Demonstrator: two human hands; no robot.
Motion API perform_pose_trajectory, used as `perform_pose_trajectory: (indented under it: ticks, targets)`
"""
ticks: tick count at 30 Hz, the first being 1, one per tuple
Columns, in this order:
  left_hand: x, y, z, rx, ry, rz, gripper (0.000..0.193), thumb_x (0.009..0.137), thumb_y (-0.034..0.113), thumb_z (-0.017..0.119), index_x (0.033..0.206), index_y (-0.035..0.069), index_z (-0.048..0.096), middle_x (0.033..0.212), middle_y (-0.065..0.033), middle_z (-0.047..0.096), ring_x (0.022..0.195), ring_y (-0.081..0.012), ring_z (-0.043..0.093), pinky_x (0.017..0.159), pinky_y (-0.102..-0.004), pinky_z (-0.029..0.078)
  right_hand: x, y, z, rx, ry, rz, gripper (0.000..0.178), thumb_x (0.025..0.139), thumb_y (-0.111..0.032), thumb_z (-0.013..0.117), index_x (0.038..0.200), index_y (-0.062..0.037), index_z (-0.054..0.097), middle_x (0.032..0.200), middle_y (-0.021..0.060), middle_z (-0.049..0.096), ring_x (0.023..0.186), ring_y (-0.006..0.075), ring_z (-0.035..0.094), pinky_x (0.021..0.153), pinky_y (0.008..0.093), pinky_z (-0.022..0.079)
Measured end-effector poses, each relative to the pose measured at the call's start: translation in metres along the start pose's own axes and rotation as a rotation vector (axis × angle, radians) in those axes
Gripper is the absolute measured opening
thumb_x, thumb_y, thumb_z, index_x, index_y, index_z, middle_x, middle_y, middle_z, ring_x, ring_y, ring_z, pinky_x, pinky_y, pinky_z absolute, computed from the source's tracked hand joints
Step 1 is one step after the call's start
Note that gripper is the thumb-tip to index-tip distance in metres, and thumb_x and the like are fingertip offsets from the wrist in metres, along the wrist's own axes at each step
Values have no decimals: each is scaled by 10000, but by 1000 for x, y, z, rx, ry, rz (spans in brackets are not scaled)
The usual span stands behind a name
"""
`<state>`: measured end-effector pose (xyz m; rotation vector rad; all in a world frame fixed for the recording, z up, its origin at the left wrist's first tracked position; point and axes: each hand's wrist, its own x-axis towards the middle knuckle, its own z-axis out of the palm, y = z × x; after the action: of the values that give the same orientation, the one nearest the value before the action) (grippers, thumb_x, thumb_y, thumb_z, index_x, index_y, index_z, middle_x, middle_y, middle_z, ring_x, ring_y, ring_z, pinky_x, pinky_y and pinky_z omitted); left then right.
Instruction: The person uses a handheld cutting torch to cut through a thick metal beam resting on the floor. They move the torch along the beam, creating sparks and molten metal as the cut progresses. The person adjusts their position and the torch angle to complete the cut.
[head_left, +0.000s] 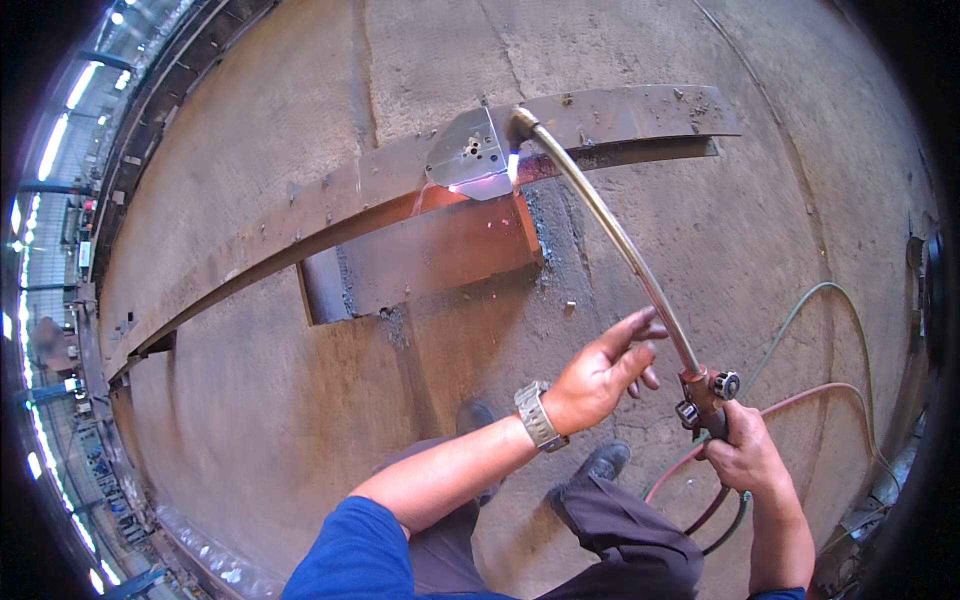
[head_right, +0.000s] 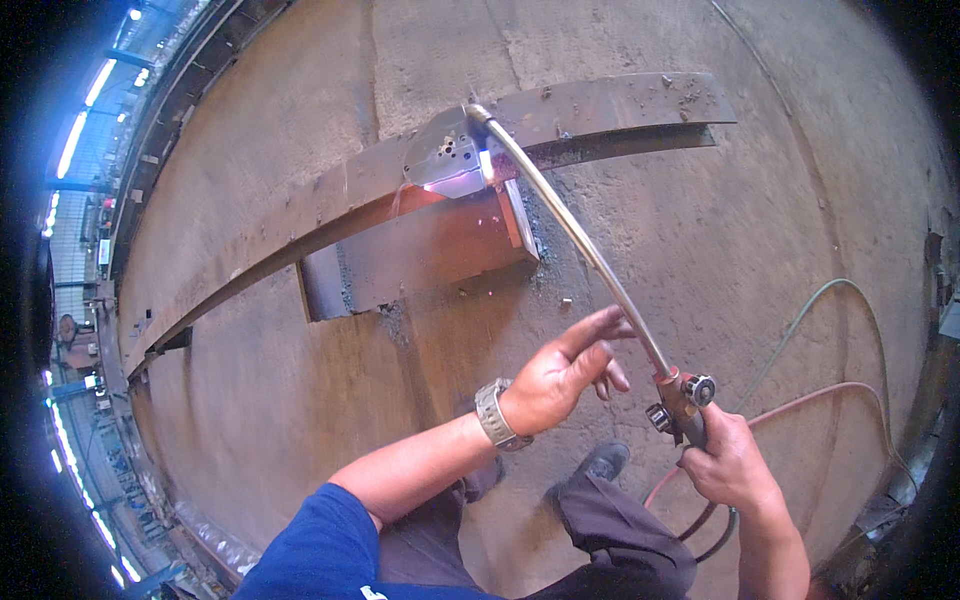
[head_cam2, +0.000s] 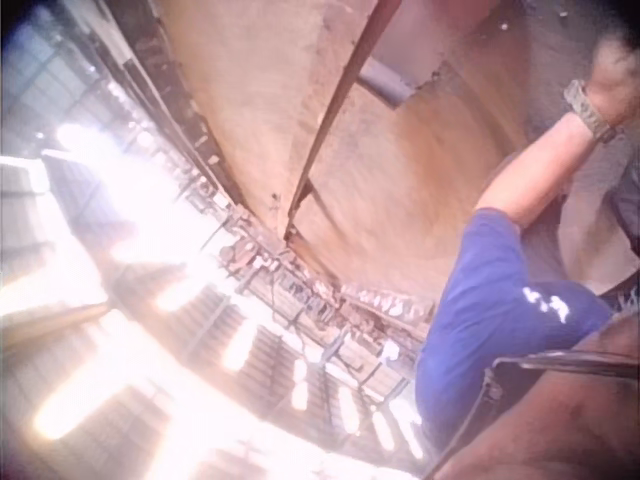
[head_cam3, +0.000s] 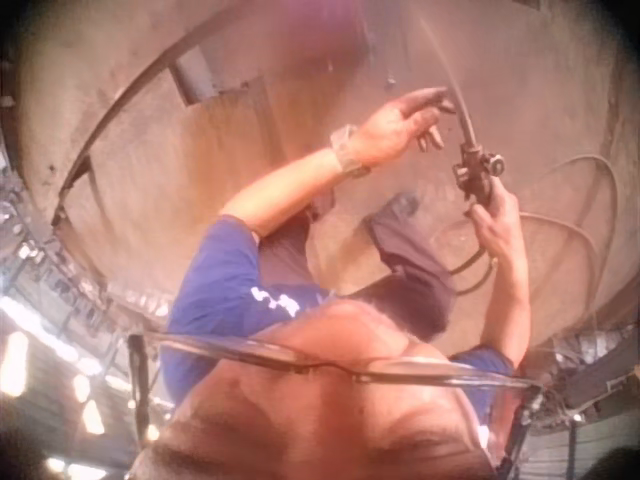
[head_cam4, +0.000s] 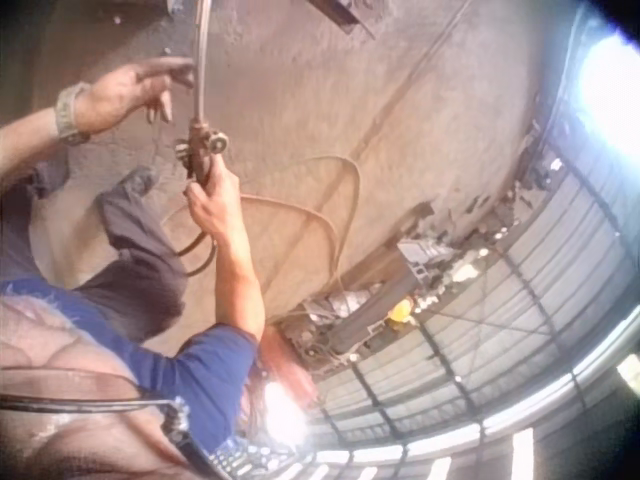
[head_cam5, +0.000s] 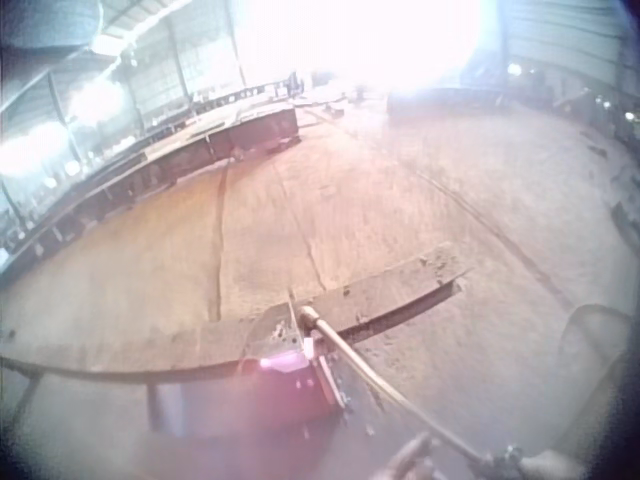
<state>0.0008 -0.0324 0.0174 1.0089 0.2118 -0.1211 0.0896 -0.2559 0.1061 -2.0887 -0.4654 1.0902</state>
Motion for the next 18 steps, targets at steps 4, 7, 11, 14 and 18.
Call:
perform_pose_trajectory:
  ticks: [4, 7, 11, 14, 18]
  targets:
    - [28, -5, -6, -10, 24, 55, 507, 1020, 404, 499, 1370, 41, 451, 1176, -129, 644, 795, -145, 650, 657, -274, 510, 8, -1, 6, -77, -2, -58, 533, 658, 25, 501, 1187, 34, 574, 750, 35, 516, 686, 101, 439, 613, 280, 428]
    - [44, -10, -1, -30, 52, 83, 375, 1022, 369, 516, 1146, 16, 545, 919, -132, 704, 717, -153, 643, 637, -282, 506, 6, 31, 4, -183, -23, -60, 552, 671, 28, 510, 1221, 12, 555, 768, 185, 581, 651, 225, 550, 669, 338, 484]
    - [53, -16, -6, 120, 72, 241, 298, 1022, 339, 527, 1042, 42, 537, 881, -122, 708, 709, -151, 644, 649, -286, 502, 12, 33, 6, -60, -53, -48, 482, 677, 53, 516, 1156, 37, 570, 890, 119, 675, 781, 185, 643, 662, 316, 550]
    - [57, -11, -2, 141, 123, 243, 282, 1022, 330, 531, 1029, 48, 534, 871, -117, 709, 725, -145, 649, 664, -281, 498, 10, 43, 13, 12, 3, -83, 473, 698, 9, 537, 1168, 37, 577, 841, 101, 684, 724, 171, 651, 657, 338, 550]
    - [52, -14, -1, 111, 72, 144, 266, 1022, 328, 531, 1001, 63, 533, 866, -116, 718, 741, -141, 653, 669, -275, 489, 6, 51, 18, 112, -23, -45, 531, 697, 43, 522, 1226, 23, 562, 944, 88, 699, 796, 176, 661, 690, 326, 556]
